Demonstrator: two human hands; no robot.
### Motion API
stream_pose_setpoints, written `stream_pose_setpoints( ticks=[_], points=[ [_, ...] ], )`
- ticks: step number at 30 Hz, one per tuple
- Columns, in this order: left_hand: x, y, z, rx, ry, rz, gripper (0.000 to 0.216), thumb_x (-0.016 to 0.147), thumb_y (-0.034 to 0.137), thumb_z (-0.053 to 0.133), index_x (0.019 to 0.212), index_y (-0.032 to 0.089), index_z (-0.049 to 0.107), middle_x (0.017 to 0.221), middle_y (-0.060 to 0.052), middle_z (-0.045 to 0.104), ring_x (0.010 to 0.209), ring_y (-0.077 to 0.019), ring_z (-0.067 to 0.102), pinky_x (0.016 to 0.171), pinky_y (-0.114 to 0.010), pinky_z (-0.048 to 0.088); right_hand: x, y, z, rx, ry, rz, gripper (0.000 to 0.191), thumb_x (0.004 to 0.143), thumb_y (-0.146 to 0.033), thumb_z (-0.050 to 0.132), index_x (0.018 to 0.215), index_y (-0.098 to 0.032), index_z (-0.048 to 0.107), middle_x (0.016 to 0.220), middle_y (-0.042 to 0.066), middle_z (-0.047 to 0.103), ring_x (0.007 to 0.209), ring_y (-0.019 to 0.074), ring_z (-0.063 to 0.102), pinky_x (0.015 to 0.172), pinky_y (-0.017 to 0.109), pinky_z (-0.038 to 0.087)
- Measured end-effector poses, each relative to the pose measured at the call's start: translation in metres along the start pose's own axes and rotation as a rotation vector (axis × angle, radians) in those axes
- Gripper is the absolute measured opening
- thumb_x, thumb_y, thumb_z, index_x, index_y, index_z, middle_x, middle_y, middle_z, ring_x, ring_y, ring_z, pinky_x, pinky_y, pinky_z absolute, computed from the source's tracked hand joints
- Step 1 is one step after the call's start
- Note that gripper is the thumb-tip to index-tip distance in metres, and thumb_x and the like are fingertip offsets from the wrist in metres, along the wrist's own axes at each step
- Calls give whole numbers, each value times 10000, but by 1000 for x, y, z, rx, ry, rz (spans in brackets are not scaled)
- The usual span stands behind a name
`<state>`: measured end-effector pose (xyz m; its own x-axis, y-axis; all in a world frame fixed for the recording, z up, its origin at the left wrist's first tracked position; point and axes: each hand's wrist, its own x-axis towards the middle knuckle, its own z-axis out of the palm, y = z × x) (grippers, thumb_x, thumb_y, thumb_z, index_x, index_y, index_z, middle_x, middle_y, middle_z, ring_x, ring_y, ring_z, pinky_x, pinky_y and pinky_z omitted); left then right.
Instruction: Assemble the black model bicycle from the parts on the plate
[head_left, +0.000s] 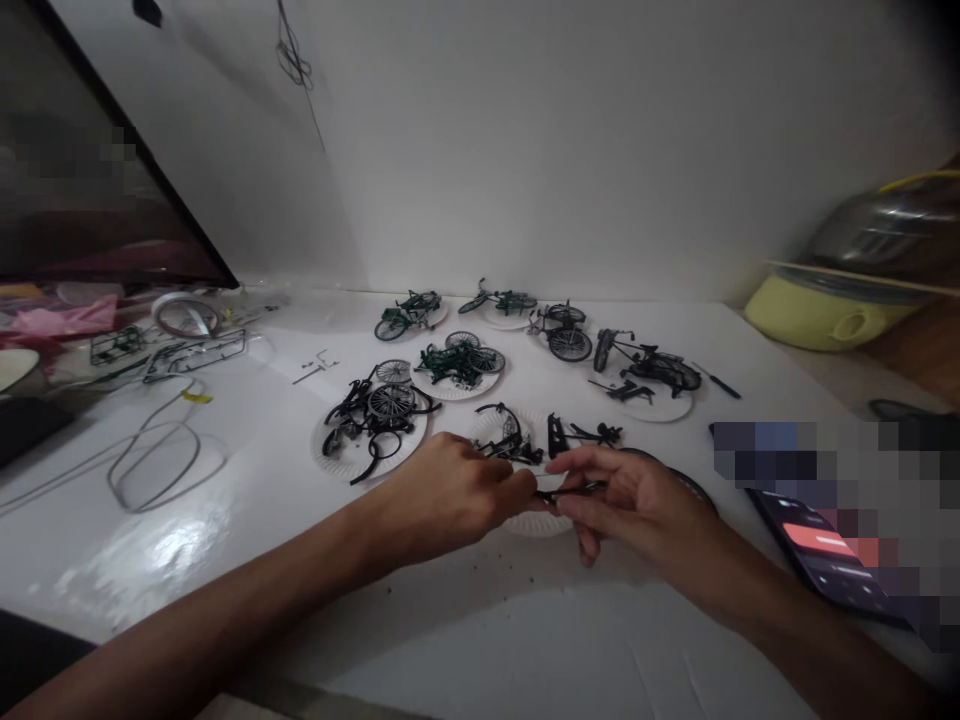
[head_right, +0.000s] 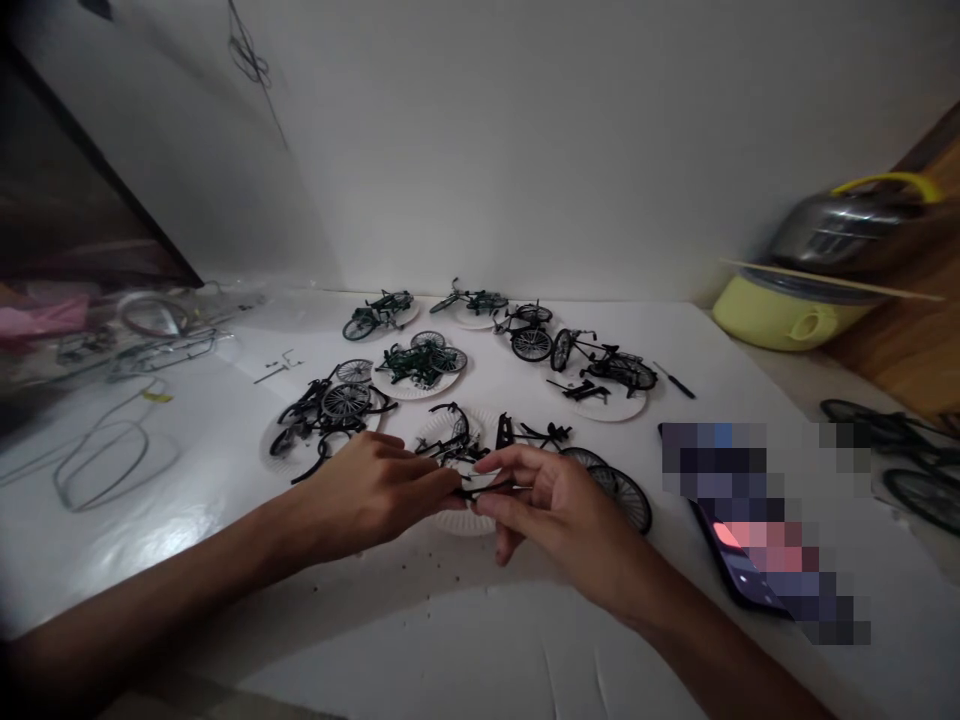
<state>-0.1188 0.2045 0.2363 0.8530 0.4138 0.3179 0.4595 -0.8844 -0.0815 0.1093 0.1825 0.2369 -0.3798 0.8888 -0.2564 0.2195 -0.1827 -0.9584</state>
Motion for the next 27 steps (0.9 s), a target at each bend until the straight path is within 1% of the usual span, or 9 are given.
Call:
stream_pose_setpoints(
  ticks=[3, 9, 13, 15, 17, 19, 21, 24, 27],
  points=[
    [0, -3, 1, -51, -5, 15, 335, 1071, 312, 371, 832, 161, 552, 629, 22, 577, 496, -112, 473, 508, -274, 327, -1, -1, 0, 46, -37, 39, 328, 877, -362, 687, 1133, -183, 588, 590, -42, 656, 572, 127, 633, 631, 268, 492],
    [0, 0, 3, -47, 30, -20, 331, 1073, 318, 369, 856, 160, 562, 638, 25, 570, 511, -119, 458, 520, -288, 325, -5, -3, 4, 180, 31, 77, 479, 848, -358, 730, 1224, -179, 493, 611, -59, 638, 556, 115, 601, 601, 265, 507],
    [0, -4, 0, -122, 66, -48, 319, 1071, 306, 390, 859, 157, 575, 648, 36, 583, 507, -101, 458, 512, -270, 306, -3, -3, 2, 136, 55, 29, 417, 878, -401, 691, 1175, -191, 487, 637, -41, 657, 557, 121, 611, 607, 274, 514],
    [-1, -14, -3, -98, 81, -58, 336, 1069, 298, 397, 824, 149, 571, 614, 42, 558, 482, -88, 432, 499, -261, 284, 0, 0, -1, 54, 121, -50, 352, 906, -434, 645, 1133, -206, 502, 686, -18, 685, 572, 127, 617, 610, 279, 515],
    [-4, -27, -6, -26, 94, -62, 368, 1067, 301, 398, 773, 145, 556, 572, 49, 510, 462, -82, 396, 489, -256, 267, 3, 4, -5, -69, 229, -158, 295, 915, -441, 625, 1085, -221, 526, 759, 8, 716, 604, 137, 630, 613, 285, 518],
    [-6, -39, -7, 37, 99, -75, 390, 1062, 301, 404, 730, 144, 535, 548, 55, 466, 443, -76, 357, 474, -255, 244, 6, 10, -8, -228, 333, -238, 244, 908, -423, 634, 1041, -233, 560, 821, 28, 736, 678, 164, 665, 634, 298, 528],
    [-8, -47, -6, 67, 95, -93, 400, 1055, 303, 418, 700, 147, 516, 538, 58, 444, 434, -73, 334, 466, -257, 230, 8, 15, -8, -425, 379, -300, 174, 901, -382, 649, 999, -244, 607, 867, 35, 744, 773, 192, 693, 679, 317, 537],
    [-9, -49, -4, 75, 72, -101, 402, 1047, 297, 428, 683, 149, 511, 530, 53, 443, 438, -78, 341, 466, -261, 231, 11, 23, -2, -700, 306, -470, 61, 927, -268, 618, 971, -254, 656, 952, 24, 734, 863, 193, 688, 762, 339, 533],
    [-8, -46, -1, 74, 46, -104, 405, 1045, 290, 425, 680, 148, 524, 519, 47, 454, 437, -82, 350, 462, -268, 223, 11, 28, 7, -829, 185, -699, 121, 951, -161, 562, 994, -221, 657, 966, 36, 711, 922, 185, 658, 809, 339, 521]
  ],
)
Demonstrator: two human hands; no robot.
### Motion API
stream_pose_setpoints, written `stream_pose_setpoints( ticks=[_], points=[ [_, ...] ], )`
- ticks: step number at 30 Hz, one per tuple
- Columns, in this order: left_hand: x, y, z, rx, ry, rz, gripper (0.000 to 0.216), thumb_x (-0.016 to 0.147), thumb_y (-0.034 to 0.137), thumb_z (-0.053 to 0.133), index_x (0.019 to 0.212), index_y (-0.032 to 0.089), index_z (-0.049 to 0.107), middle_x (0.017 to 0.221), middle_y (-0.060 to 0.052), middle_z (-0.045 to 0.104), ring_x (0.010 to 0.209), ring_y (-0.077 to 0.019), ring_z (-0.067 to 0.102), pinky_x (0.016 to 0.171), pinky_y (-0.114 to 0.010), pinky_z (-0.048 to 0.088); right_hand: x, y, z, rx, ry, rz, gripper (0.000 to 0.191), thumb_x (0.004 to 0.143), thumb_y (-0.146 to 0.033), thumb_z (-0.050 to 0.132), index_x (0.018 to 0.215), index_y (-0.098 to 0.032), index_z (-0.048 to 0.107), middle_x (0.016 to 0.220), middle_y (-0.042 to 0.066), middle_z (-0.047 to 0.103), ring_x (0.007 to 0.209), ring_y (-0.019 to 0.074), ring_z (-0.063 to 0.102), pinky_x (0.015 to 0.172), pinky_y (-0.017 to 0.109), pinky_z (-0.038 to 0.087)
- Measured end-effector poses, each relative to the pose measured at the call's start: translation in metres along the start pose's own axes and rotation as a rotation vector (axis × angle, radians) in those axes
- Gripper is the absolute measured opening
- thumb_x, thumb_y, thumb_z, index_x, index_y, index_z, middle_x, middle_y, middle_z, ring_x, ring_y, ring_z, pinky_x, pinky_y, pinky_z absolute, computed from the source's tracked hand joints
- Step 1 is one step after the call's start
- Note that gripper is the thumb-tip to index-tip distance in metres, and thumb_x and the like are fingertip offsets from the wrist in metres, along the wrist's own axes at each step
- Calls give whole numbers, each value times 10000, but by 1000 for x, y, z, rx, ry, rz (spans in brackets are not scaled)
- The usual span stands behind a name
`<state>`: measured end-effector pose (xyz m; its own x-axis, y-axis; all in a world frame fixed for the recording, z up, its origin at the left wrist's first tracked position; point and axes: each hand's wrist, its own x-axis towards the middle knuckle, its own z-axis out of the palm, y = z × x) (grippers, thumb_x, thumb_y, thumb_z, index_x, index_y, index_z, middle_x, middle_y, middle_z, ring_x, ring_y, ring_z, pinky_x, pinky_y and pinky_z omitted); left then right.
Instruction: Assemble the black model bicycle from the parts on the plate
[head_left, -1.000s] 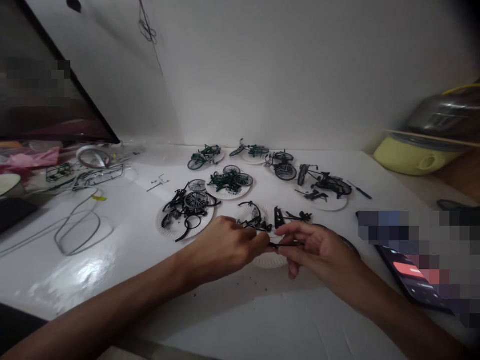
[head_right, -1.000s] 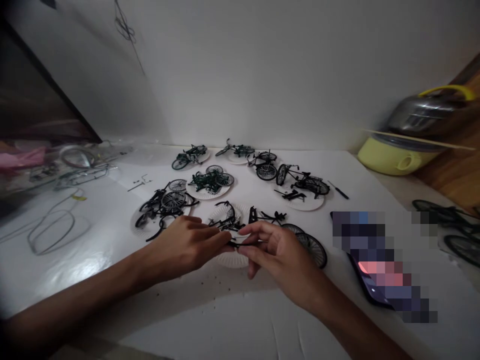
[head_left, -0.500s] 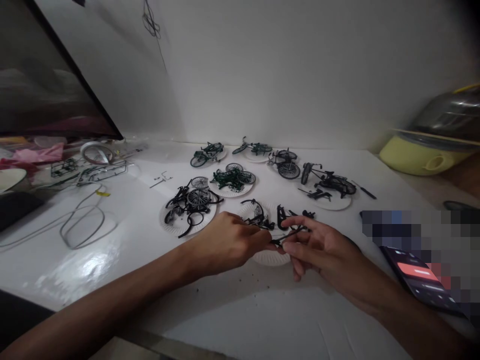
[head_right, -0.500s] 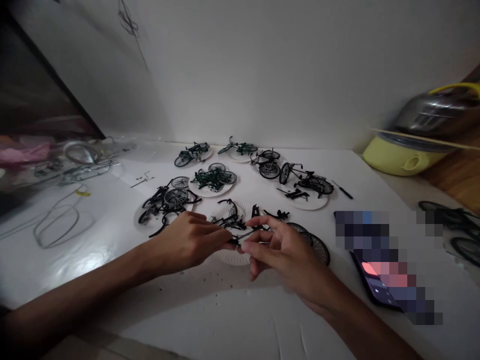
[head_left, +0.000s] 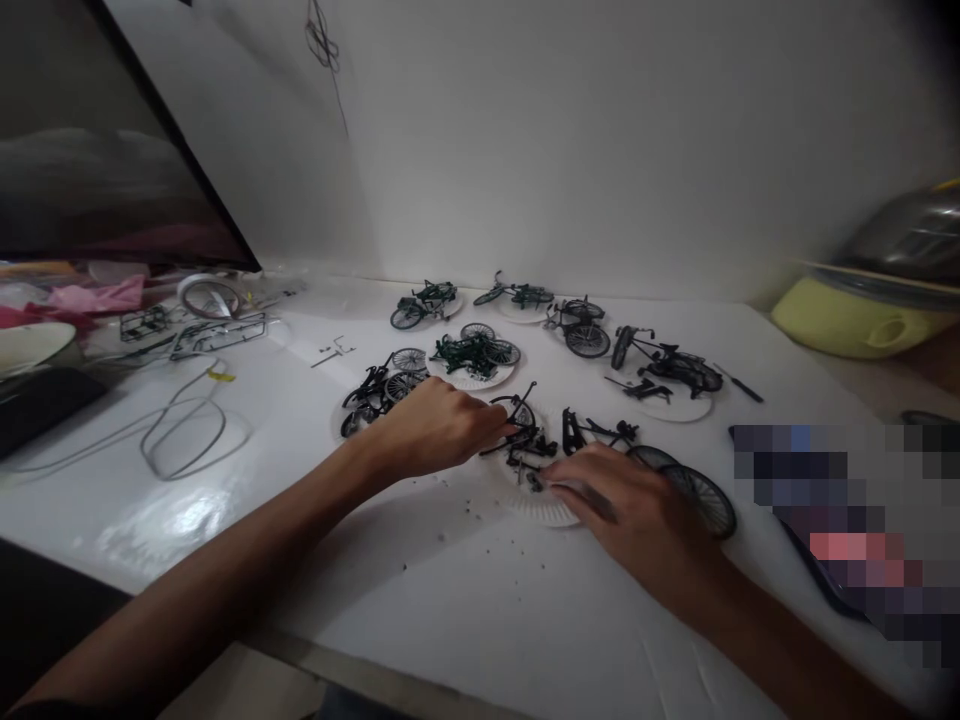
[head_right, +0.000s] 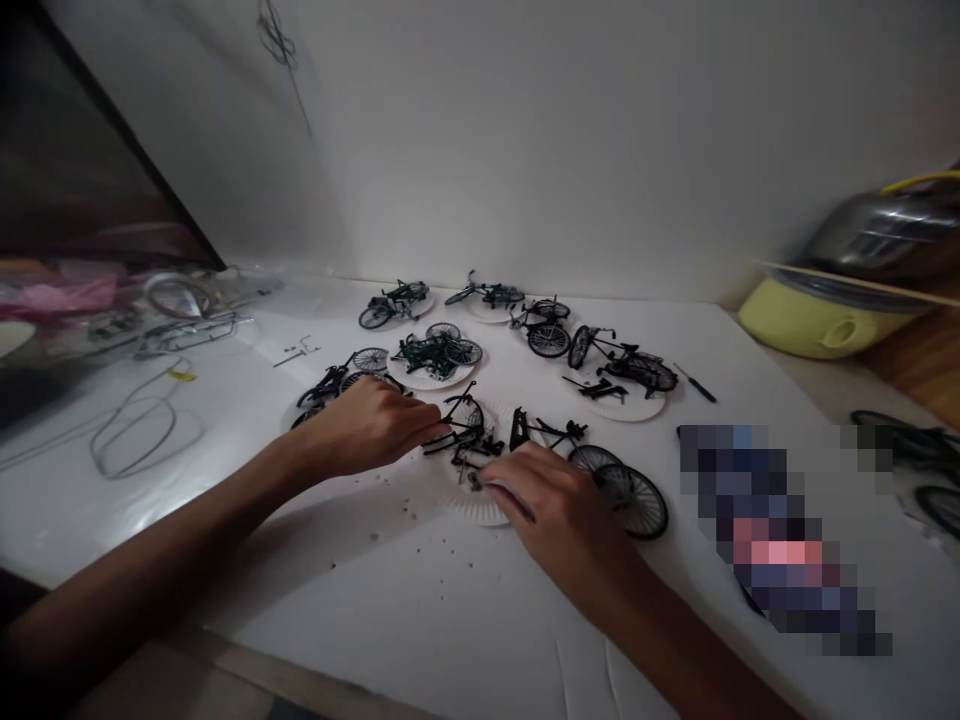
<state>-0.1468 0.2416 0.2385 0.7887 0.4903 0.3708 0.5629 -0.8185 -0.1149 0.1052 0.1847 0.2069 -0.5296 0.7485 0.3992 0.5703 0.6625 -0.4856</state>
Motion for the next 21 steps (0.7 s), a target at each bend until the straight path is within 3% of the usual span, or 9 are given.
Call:
stream_pose_setpoints(
  ticks=[7, 11, 17, 21],
  points=[
    [1, 1, 3, 24, -7, 13, 423, 1055, 293, 396, 686, 145, 539, 517, 40, 470, 430, -86, 346, 451, -277, 223, 1, -11, 3, -207, -91, -260, 245, 928, -13, 504, 1050, -143, 673, 899, 68, 701, 900, 215, 618, 772, 377, 508],
    [2, 3, 5, 32, -11, 22, 423, 1059, 295, 387, 695, 145, 539, 511, 40, 469, 426, -87, 332, 449, -275, 214, 5, -14, 2, -330, -62, -362, 275, 927, 8, 474, 1018, -129, 694, 883, 88, 720, 892, 219, 635, 752, 363, 530],
    [3, 6, 8, 18, -31, 24, 417, 1060, 295, 388, 699, 145, 535, 523, 33, 492, 438, -90, 336, 454, -272, 205, 9, -18, 4, -432, -86, -437, 286, 919, 19, 470, 917, -152, 699, 849, 76, 717, 826, 198, 639, 732, 337, 543],
    [3, 8, 10, 10, -15, 25, 424, 1057, 296, 397, 684, 145, 530, 503, 39, 463, 419, -86, 316, 449, -273, 193, 9, -16, 5, -413, -118, -388, 268, 911, 20, 472, 886, -143, 684, 838, 80, 699, 822, 207, 632, 727, 352, 537]
  ],
)
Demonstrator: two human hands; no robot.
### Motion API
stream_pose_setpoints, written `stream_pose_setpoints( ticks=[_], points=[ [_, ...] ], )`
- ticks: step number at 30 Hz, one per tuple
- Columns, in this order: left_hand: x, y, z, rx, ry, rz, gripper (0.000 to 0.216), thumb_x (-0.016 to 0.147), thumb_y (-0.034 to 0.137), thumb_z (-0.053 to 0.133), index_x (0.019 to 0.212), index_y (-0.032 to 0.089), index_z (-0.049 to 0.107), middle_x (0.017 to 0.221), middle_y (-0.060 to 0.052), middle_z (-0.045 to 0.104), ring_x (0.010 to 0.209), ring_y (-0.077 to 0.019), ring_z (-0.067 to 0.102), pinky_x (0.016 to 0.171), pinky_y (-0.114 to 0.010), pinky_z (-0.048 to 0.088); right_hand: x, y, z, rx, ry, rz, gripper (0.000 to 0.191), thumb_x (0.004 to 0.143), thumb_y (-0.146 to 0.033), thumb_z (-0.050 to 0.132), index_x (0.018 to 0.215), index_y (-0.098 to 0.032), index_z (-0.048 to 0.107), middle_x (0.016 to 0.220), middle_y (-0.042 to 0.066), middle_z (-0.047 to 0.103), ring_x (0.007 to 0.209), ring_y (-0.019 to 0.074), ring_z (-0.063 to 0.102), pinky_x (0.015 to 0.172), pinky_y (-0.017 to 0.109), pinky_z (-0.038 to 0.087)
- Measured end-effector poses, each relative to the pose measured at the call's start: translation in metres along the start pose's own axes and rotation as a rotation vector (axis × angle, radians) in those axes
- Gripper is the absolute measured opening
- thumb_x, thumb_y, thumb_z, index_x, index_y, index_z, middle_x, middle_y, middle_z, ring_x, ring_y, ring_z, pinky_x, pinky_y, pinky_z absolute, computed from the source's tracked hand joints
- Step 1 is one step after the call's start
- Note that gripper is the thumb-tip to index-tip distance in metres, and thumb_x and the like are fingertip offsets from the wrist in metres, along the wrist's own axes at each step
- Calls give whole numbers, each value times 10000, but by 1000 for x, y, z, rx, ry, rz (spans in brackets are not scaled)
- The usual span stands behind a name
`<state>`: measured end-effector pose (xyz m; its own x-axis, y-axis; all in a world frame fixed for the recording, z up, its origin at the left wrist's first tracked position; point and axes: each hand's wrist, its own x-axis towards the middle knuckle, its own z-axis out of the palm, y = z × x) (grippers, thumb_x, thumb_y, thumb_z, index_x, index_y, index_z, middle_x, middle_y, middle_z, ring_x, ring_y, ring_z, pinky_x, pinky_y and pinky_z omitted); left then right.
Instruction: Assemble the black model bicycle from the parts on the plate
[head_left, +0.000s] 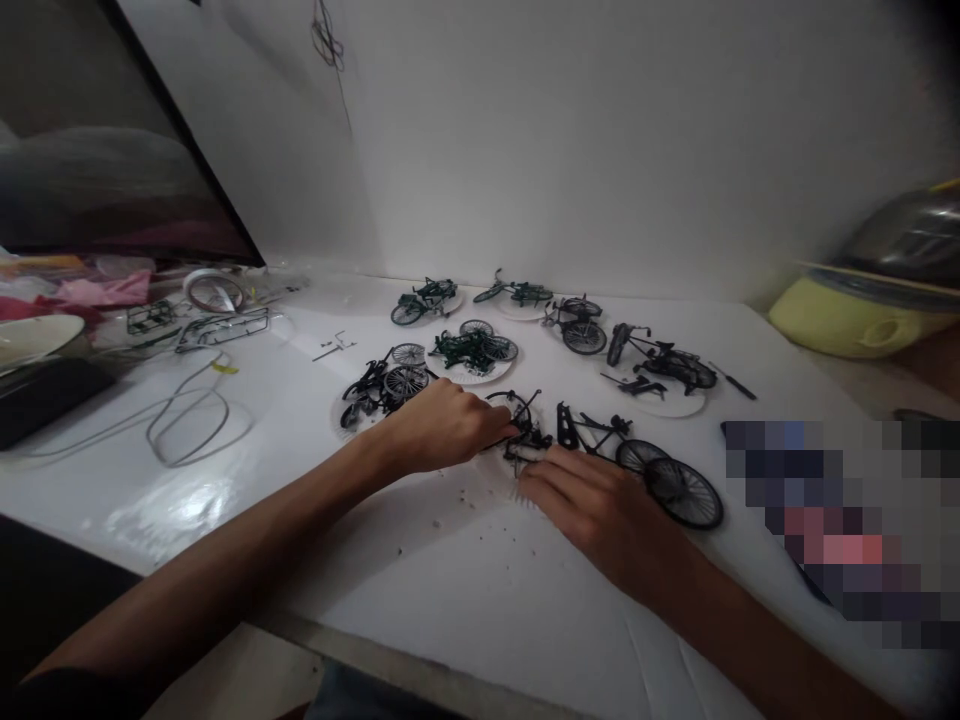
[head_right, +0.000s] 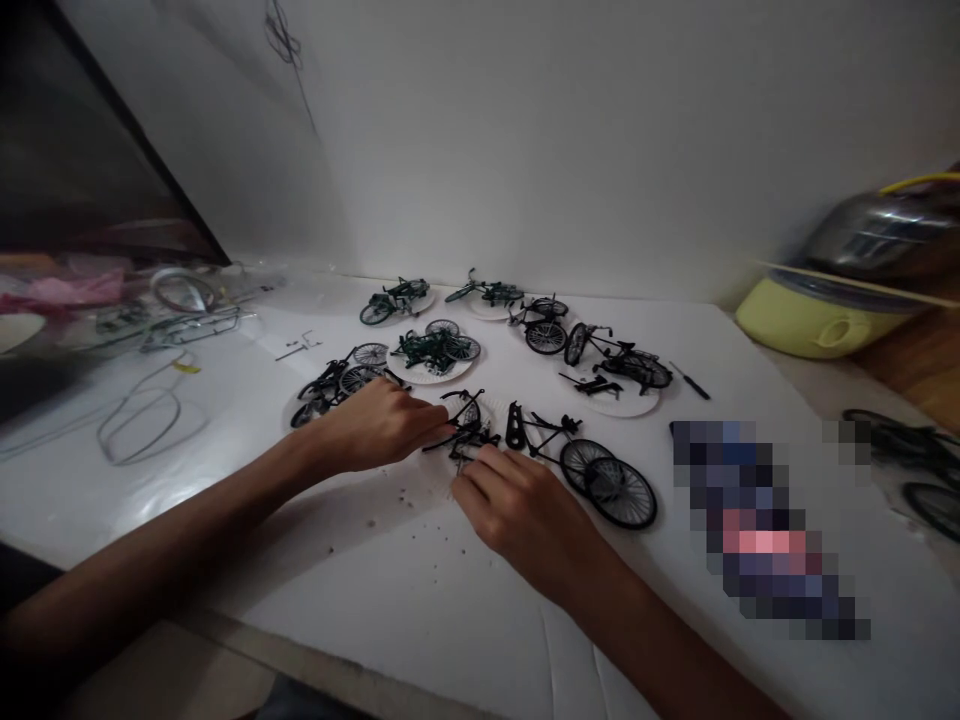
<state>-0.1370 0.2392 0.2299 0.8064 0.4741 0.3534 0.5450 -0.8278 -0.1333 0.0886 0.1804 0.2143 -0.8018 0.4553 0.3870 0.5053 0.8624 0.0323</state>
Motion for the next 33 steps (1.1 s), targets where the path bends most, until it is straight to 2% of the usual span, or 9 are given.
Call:
stream_pose_setpoints(
  ticks=[4, 8, 11, 14, 19, 23, 28, 33],
  points=[
    [2, 3, 0, -11, -11, 1, 401, 1051, 279, 408, 693, 147, 528, 530, 33, 494, 429, -87, 353, 457, -277, 202, -7, 4, 2, 261, 73, 201, 161, 926, -64, 538, 913, -174, 655, 836, 46, 688, 817, 182, 644, 710, 314, 529],
    [3, 5, 0, -24, 11, -10, 411, 1056, 284, 394, 691, 148, 526, 515, 40, 468, 421, -84, 346, 459, -278, 211, -13, 13, -2, 369, 153, 439, 101, 920, -145, 599, 983, -216, 634, 894, 16, 719, 772, 139, 682, 688, 252, 540],
    [3, 6, 0, -23, 1, -21, 416, 1062, 291, 377, 704, 147, 532, 512, 40, 463, 419, -86, 330, 460, -285, 213, -17, 25, -8, 431, 180, 646, 90, 878, -216, 656, 960, -252, 652, 860, -5, 744, 747, 158, 710, 686, 268, 553],
    [2, 7, 0, -36, -3, -19, 421, 1067, 299, 364, 712, 147, 533, 512, 41, 462, 419, -88, 316, 459, -286, 211, -20, 35, -10, 474, 205, 755, 86, 857, -270, 674, 941, -265, 655, 887, 3, 752, 816, 188, 723, 724, 299, 561],
    [0, 8, 0, -46, 4, 0, 425, 1067, 300, 369, 705, 145, 531, 519, 40, 454, 424, -87, 313, 452, -285, 215, -20, 37, -8, 438, 136, 754, 79, 852, -290, 665, 914, -269, 622, 848, 4, 733, 758, 188, 711, 679, 310, 562],
    [-1, 7, -1, -54, 9, 5, 410, 1062, 290, 388, 707, 143, 532, 505, 47, 437, 414, -83, 298, 446, -281, 207, -18, 31, -5, 378, 84, 644, 83, 870, -254, 620, 949, -271, 600, 831, 4, 729, 699, 174, 707, 611, 279, 563],
    [-1, 6, -1, -71, 14, 10, 413, 1064, 277, 386, 697, 138, 516, 513, 46, 451, 416, -74, 314, 446, -261, 196, -20, 28, -3, 321, 11, 521, 140, 900, -211, 576, 1028, -266, 593, 892, 8, 735, 708, 154, 707, 610, 251, 556],
    [0, 6, 0, -79, 16, -4, 412, 1064, 280, 383, 700, 140, 515, 507, 48, 452, 417, -77, 312, 453, -253, 195, -20, 27, -6, 328, 35, 544, 97, 917, -226, 581, 1002, -267, 604, 905, 1, 744, 732, 156, 718, 619, 256, 550]
  ],
)
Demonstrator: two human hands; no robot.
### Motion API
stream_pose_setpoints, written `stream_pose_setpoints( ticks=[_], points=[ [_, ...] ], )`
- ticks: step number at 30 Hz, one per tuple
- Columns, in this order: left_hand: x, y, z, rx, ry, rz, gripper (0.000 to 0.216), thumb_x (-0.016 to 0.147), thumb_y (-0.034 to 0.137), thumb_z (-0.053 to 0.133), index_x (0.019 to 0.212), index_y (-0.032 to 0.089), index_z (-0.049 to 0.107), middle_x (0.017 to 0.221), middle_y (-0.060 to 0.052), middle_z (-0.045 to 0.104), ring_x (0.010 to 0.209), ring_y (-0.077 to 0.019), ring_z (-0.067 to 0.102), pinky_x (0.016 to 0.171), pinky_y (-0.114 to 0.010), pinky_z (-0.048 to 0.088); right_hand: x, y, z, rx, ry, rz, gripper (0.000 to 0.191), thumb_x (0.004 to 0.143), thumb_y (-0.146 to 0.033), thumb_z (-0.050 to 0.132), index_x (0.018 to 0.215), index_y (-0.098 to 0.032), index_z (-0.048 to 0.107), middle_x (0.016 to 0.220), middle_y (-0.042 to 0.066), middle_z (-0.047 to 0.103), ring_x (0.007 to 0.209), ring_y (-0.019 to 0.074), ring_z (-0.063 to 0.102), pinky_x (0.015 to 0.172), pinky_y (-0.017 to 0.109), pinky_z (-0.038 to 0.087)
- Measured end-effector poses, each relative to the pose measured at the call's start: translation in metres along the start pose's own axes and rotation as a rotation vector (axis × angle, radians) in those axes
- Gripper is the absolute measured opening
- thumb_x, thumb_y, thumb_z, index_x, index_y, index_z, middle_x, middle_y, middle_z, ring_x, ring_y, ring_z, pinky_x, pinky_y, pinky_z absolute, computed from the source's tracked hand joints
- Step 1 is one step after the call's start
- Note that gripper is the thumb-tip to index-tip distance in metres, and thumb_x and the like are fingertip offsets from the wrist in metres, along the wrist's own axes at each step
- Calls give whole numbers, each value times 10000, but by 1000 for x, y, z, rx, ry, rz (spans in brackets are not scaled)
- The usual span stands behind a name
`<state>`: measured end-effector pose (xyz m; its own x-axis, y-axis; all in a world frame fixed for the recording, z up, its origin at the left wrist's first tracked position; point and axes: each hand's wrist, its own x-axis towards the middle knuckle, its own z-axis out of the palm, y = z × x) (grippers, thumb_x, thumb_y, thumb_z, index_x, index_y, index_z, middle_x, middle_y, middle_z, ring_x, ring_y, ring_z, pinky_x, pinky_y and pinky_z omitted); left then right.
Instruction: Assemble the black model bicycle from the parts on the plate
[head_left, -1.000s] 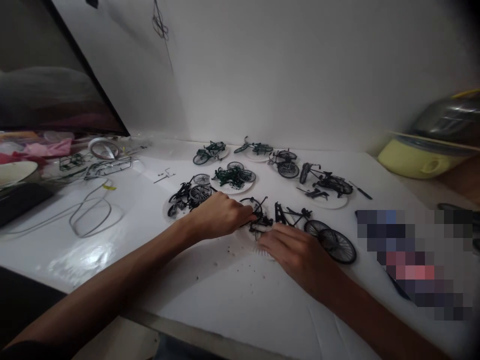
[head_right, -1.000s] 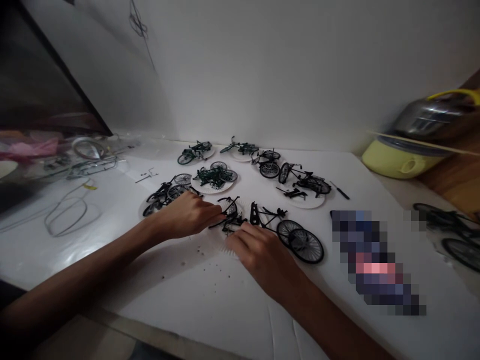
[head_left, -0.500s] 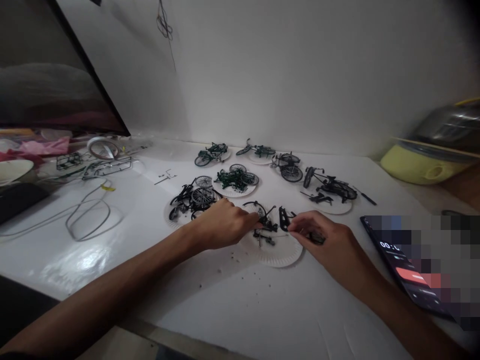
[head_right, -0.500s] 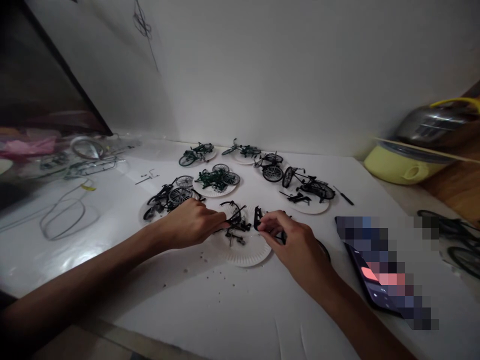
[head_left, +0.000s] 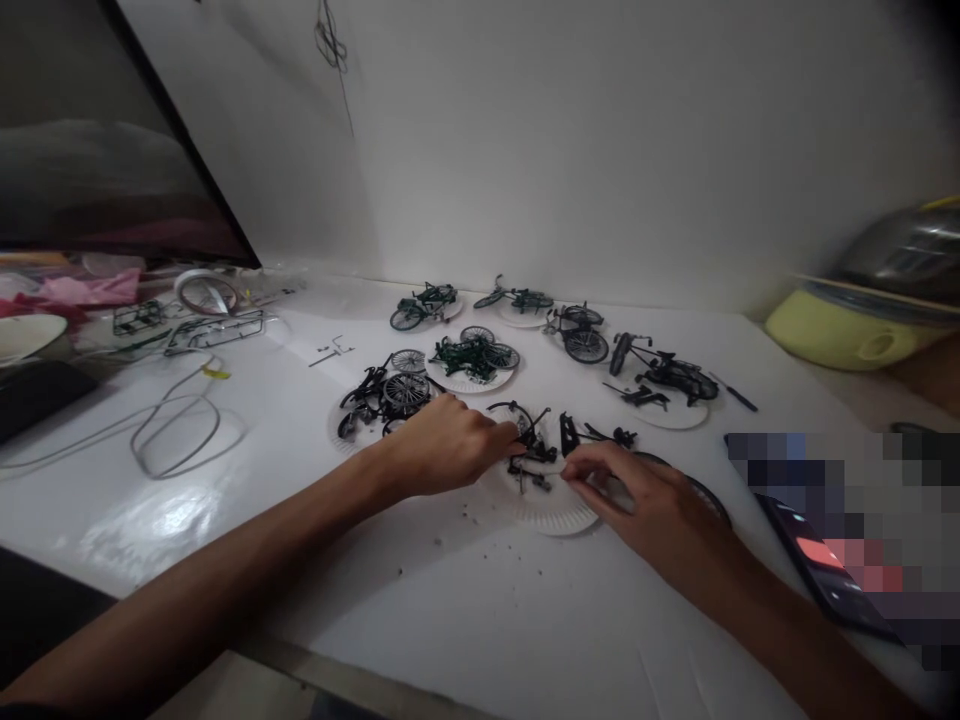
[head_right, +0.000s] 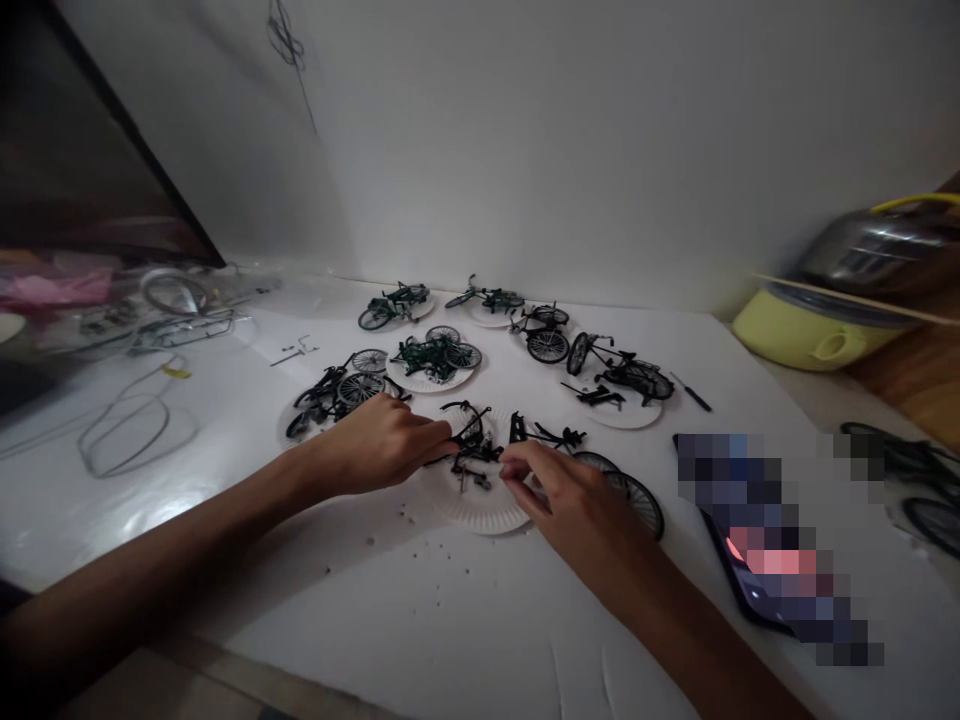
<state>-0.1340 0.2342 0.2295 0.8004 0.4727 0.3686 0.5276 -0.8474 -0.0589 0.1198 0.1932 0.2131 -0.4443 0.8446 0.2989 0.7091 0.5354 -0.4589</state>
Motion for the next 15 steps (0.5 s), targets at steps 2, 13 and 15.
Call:
stream_pose_setpoints(
  ticks=[2, 13, 15],
  points=[
    [0, 0, 0, 13, -3, -11, 404, 1057, 286, 402, 695, 144, 515, 508, 46, 459, 418, -83, 306, 452, -265, 194, 1, -3, -1, 77, 46, 43, 64, 903, -258, 613, 968, -261, 614, 885, 7, 754, 752, 170, 730, 644, 270, 565],
    [0, 3, 1, -4, 8, 9, 386, 1054, 278, 418, 711, 142, 529, 530, 36, 512, 421, -79, 377, 447, -274, 241, 13, -10, -11, 741, 244, 573, 465, 700, -467, 819, 995, -204, 575, 917, 100, 765, 412, 80, 490, 384, 242, 383],
    [0, 4, 1, -1, 9, 18, 391, 1055, 280, 411, 709, 143, 533, 533, 32, 512, 425, -80, 385, 447, -279, 245, 13, -10, -12, 746, 255, 582, 490, 694, -488, 815, 1008, -204, 568, 932, 102, 760, 407, 70, 457, 378, 244, 366]
  ],
)
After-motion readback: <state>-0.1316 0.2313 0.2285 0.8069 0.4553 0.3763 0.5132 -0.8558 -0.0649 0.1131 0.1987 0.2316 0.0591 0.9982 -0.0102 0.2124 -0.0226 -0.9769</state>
